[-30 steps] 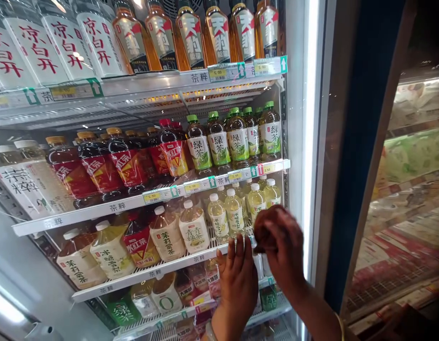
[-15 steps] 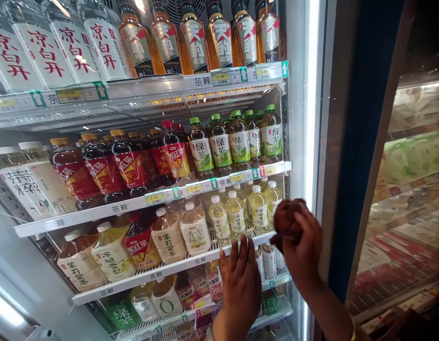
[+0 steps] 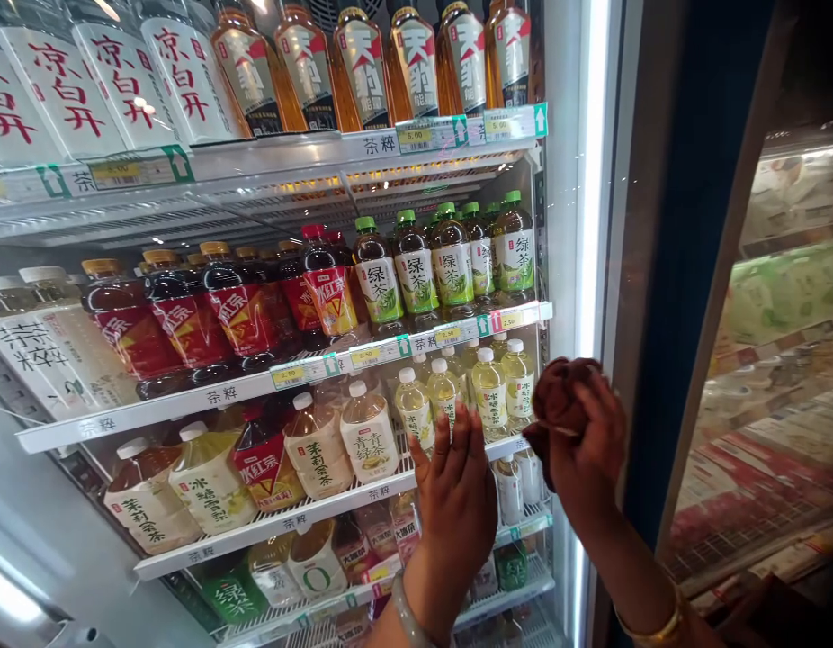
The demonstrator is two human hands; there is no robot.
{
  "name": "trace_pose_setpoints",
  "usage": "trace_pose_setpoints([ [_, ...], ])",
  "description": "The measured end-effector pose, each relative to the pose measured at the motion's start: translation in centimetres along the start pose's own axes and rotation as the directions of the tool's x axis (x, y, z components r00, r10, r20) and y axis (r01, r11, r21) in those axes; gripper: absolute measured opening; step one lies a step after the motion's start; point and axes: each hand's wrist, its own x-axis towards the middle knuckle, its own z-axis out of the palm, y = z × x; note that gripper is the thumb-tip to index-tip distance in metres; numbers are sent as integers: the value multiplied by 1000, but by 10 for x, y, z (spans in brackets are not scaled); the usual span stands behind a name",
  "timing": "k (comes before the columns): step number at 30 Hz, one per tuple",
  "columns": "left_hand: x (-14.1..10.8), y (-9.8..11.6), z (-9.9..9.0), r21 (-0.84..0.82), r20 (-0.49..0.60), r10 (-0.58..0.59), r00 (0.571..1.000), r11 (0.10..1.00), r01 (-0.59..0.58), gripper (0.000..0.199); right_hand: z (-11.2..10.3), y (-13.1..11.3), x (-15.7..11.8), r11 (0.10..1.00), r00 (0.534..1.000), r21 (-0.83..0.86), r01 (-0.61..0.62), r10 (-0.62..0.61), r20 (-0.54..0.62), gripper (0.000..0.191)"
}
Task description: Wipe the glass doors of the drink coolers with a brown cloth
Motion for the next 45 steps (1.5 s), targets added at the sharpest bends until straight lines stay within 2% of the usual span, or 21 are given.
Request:
trace_pose_setpoints([
  [3,3,4,7,-12,-15,7,1000,1000,-7,71,-5,-1,-39,973,955,71,221,-230,185,52],
  [4,1,5,9,-12,-17,14,1000,1000,-14,70,-8,3,-51,965,940,83,248,-261,218,48],
  [6,-4,4,13,-9,-14,27,1000,1000,-28,69,-15,17,-59,981,961,44,191,-196,193,47],
  [8,-7,4,16,-6,-6,33,999,999,-33,70,-18,31,-44,999,995,-15,46,-44,85,53],
  [10,-7,3,18,-8,-7,30,1000,999,-31,69,-16,36,-13,994,995,-40,-99,98,-22,58],
  [12,-6,4,20,-5,-18,19,1000,1000,-19,68,-9,30,15,986,984,-38,-162,158,-77,60],
  [14,-5,4,21,5,-30,11,999,1000,-11,67,-3,16,22,989,987,-33,-141,138,-81,59],
  [16,-5,4,21,10,-25,17,1000,1000,-17,67,0,3,4,999,1000,-26,-22,22,0,57],
  [18,-5,3,21,0,-17,35,999,999,-35,66,-4,-3,-29,986,976,22,168,-169,136,55],
  [19,-6,2,22,-6,-14,46,999,999,-46,66,-7,-2,-46,978,964,31,204,-207,166,52],
  [21,-7,0,22,-9,-16,68,998,998,-68,64,-14,8,-67,981,968,17,195,-195,155,50],
  [22,-7,-1,22,-7,-18,76,997,997,-76,64,-17,15,-68,991,984,-8,131,-129,119,51],
  [24,-7,-2,23,-2,-21,79,997,997,-79,64,-19,29,-50,998,999,-43,-45,46,22,56],
  [26,-8,-1,24,4,-19,71,997,997,-71,65,-17,37,-12,980,979,-41,-197,194,-58,60],
  [28,-8,-1,26,8,-22,61,998,998,-61,65,-12,33,24,977,974,-34,-210,207,-91,61],
  [30,-8,0,26,2,-35,56,998,998,-56,65,-7,21,40,984,981,-30,-176,172,-87,61],
  [33,-9,0,27,-12,-49,59,997,998,-59,62,-8,0,15,999,998,-23,25,-23,56,59],
  [35,-10,-2,27,-15,-56,67,996,998,-68,61,-12,-6,-15,987,976,13,160,-160,149,50],
  [38,-11,-3,27,-26,-50,77,996,997,-78,62,-16,2,-29,990,983,17,137,-138,119,46],
  [42,-10,-2,27,-27,-36,67,997,997,-68,64,-3,10,37,996,994,26,-90,92,-59,61],
  [45,-9,-1,27,-26,-43,65,997,997,-66,63,12,-6,82,987,986,135,-84,102,-128,69],
])
